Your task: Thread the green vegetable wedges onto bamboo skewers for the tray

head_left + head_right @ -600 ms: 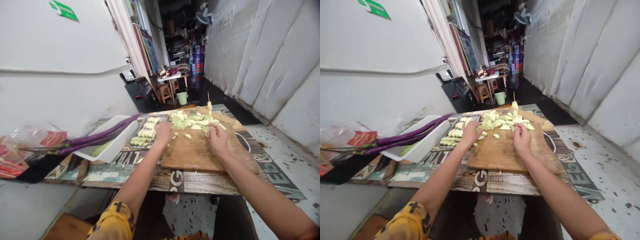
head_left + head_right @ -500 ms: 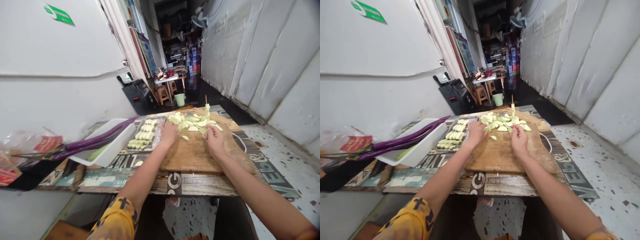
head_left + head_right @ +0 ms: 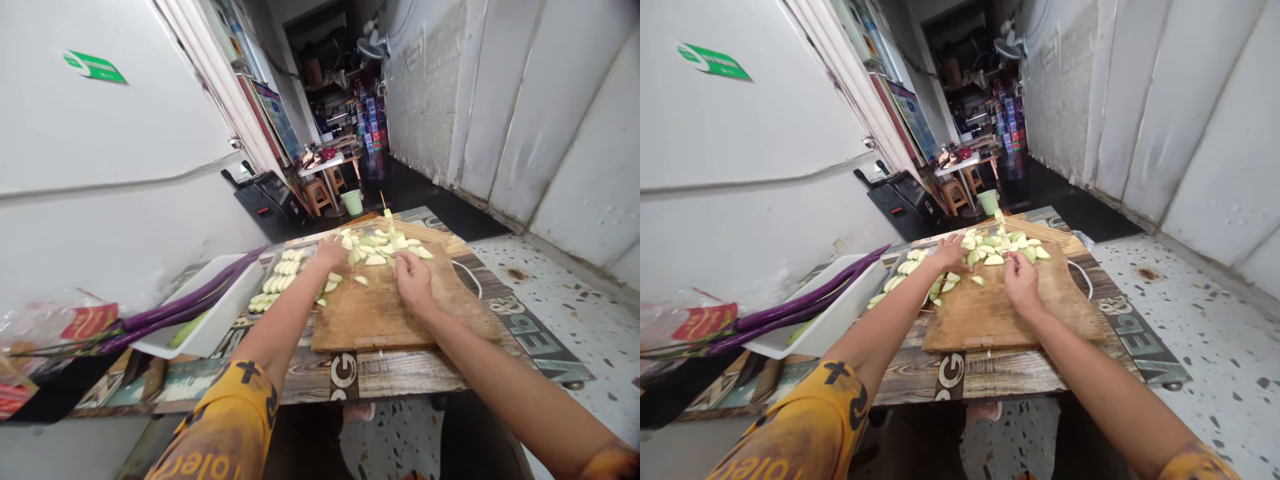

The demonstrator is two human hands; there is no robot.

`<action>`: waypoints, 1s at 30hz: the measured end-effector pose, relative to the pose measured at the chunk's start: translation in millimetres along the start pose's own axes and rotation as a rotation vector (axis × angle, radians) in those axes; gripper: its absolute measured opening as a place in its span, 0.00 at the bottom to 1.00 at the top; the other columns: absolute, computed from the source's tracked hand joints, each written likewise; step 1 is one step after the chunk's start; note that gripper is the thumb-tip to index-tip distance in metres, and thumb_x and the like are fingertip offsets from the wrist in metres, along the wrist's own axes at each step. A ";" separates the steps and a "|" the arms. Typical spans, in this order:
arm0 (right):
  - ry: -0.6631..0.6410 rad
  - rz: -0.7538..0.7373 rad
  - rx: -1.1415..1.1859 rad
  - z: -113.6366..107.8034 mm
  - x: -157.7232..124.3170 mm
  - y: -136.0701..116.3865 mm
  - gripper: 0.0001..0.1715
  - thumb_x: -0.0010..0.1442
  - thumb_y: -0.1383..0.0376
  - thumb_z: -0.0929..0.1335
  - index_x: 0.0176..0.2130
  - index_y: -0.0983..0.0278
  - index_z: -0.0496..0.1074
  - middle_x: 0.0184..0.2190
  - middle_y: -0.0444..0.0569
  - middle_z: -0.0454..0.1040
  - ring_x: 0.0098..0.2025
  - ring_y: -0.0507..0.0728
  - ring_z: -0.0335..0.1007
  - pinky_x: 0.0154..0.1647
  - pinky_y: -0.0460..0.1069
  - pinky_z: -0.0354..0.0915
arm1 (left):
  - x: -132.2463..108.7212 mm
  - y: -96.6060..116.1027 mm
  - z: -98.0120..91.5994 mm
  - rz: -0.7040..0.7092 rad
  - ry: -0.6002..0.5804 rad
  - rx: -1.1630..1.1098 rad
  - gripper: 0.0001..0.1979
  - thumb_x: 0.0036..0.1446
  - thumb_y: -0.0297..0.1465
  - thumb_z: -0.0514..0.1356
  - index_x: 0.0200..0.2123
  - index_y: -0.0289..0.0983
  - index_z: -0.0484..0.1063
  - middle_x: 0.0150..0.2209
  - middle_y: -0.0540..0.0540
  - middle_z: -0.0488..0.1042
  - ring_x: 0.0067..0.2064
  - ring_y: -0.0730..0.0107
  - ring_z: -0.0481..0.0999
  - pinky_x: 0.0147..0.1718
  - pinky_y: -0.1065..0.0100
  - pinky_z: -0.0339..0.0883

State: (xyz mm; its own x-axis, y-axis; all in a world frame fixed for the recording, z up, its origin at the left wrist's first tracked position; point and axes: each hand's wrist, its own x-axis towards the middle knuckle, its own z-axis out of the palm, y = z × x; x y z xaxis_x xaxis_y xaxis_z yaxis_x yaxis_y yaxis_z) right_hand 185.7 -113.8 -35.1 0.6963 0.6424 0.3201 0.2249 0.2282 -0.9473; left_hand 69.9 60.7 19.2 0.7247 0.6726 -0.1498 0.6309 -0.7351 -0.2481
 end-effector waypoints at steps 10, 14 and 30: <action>-0.175 -0.042 -0.064 1.3 -2.6 4.0 0.17 0.56 0.59 0.60 0.36 0.66 0.71 0.16 0.42 0.65 0.18 0.51 0.57 0.18 0.45 0.54 | -31.4 12.5 -2.0 0.009 0.505 -1.145 0.26 0.43 0.37 0.64 0.48 0.36 0.68 0.51 0.40 0.68 0.53 0.57 0.67 0.53 0.58 0.58; -0.211 -0.179 -0.199 1.0 -8.3 -1.6 0.15 0.57 0.62 0.59 0.37 0.65 0.71 0.25 0.48 0.74 0.23 0.54 0.66 0.24 0.47 0.60 | -61.0 25.0 10.2 0.083 0.425 -1.984 0.18 0.44 0.31 0.65 0.41 0.35 0.69 0.45 0.42 0.73 0.47 0.63 0.73 0.48 0.61 0.64; -0.302 -0.480 -0.483 -2.5 -12.0 8.0 0.13 0.59 0.64 0.61 0.40 0.63 0.72 0.34 0.49 0.78 0.32 0.56 0.74 0.32 0.49 0.67 | -74.2 5.5 44.5 0.241 0.312 -2.770 0.09 0.59 0.32 0.52 0.27 0.35 0.63 0.24 0.51 0.62 0.23 0.79 0.62 0.26 0.73 0.60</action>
State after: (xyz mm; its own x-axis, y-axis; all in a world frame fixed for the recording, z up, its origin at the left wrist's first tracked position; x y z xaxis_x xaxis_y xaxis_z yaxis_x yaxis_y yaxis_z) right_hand 180.8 -121.5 -46.5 0.2442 0.7422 0.6241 0.7802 0.2318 -0.5810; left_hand 7.3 10.6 -13.6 0.6363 0.7654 0.0965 -0.6677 0.4837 0.5658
